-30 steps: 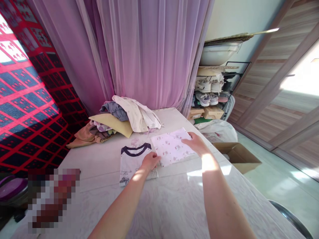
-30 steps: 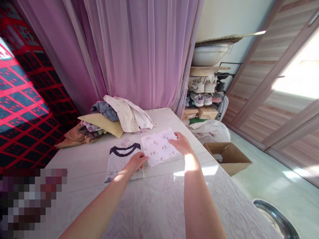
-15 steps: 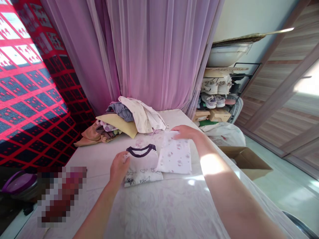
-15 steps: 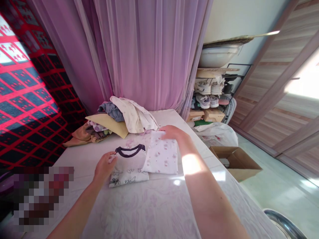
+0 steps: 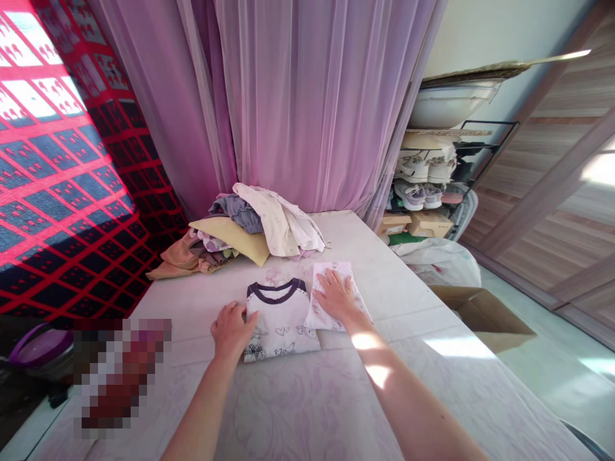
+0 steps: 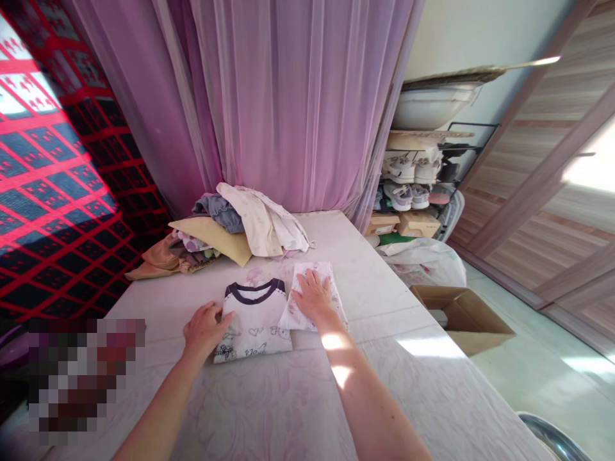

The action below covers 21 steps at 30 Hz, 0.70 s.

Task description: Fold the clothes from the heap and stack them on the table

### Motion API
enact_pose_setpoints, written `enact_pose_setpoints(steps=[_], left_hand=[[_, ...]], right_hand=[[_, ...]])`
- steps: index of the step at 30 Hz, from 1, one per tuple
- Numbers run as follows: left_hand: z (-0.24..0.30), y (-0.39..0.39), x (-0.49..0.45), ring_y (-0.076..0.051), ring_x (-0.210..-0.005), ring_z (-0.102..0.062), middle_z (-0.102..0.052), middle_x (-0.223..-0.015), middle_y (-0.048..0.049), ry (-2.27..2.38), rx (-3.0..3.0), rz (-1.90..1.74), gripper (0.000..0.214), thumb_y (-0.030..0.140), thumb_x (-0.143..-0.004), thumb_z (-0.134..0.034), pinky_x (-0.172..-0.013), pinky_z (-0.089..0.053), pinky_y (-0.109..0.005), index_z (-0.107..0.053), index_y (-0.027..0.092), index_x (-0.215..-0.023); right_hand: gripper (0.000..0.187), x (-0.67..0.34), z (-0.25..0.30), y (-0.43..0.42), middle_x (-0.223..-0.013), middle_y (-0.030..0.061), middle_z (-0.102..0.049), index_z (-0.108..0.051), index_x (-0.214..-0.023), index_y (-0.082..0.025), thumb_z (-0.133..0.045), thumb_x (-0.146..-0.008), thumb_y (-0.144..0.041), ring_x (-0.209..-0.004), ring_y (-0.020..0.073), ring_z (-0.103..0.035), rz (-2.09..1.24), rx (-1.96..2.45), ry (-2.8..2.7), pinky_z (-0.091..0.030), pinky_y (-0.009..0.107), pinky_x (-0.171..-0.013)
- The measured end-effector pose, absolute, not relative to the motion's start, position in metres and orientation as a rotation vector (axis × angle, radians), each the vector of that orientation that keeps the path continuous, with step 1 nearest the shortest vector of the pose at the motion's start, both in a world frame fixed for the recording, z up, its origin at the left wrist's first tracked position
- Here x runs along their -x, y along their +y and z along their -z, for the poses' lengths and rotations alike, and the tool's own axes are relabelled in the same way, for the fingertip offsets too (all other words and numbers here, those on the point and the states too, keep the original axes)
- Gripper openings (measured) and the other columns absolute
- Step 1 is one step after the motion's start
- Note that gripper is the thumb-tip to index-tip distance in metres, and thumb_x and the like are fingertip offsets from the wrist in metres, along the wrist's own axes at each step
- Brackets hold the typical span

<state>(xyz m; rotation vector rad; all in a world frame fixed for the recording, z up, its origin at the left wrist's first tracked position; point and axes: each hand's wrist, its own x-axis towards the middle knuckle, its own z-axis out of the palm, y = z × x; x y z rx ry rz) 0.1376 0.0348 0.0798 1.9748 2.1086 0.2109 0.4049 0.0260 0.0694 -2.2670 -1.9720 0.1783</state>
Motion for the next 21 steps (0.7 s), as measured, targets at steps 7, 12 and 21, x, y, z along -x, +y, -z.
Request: enact_pose_setpoints(steps=[7, 12, 21], left_hand=[[-0.089, 0.033, -0.147, -0.03, -0.117, -0.054, -0.061, -0.124, -0.0146, 1.992, -1.963, -0.282, 0.024, 0.035, -0.083, -0.054, -0.091, -0.043, -0.041, -0.062, 0.017, -0.097], [-0.087, 0.034, -0.148, -0.026, -0.096, -0.065, -0.07, -0.099, -0.0111, 1.732, -1.407, -0.615, 0.021, 0.029, -0.078, -0.064, -0.08, -0.049, -0.035, -0.058, 0.018, -0.094], [-0.085, 0.03, -0.141, -0.019, -0.061, -0.068, -0.073, -0.075, -0.007, 1.267, -0.696, -0.773, 0.02, 0.022, -0.077, -0.068, -0.057, -0.056, -0.029, -0.061, 0.015, -0.095]], right_hand=[[0.036, -0.355, -0.11, 0.027, -0.113, 0.0093, -0.067, -0.061, -0.119, -0.022, -0.041, -0.091, -0.034, -0.114, 0.0258, -0.054, -0.35, 2.211, -1.967, -0.038, 0.037, -0.094], [0.037, -0.339, -0.113, 0.038, -0.113, 0.0137, -0.067, -0.062, -0.115, -0.019, -0.058, -0.082, -0.036, -0.112, 0.0304, -0.056, -0.475, 2.401, -1.86, -0.041, 0.04, -0.091], [0.032, -0.346, -0.119, 0.059, -0.1, 0.0118, -0.071, -0.069, -0.092, -0.021, -0.072, -0.06, -0.028, -0.096, 0.0321, -0.066, -0.831, 2.376, -1.742, -0.049, 0.035, -0.074]])
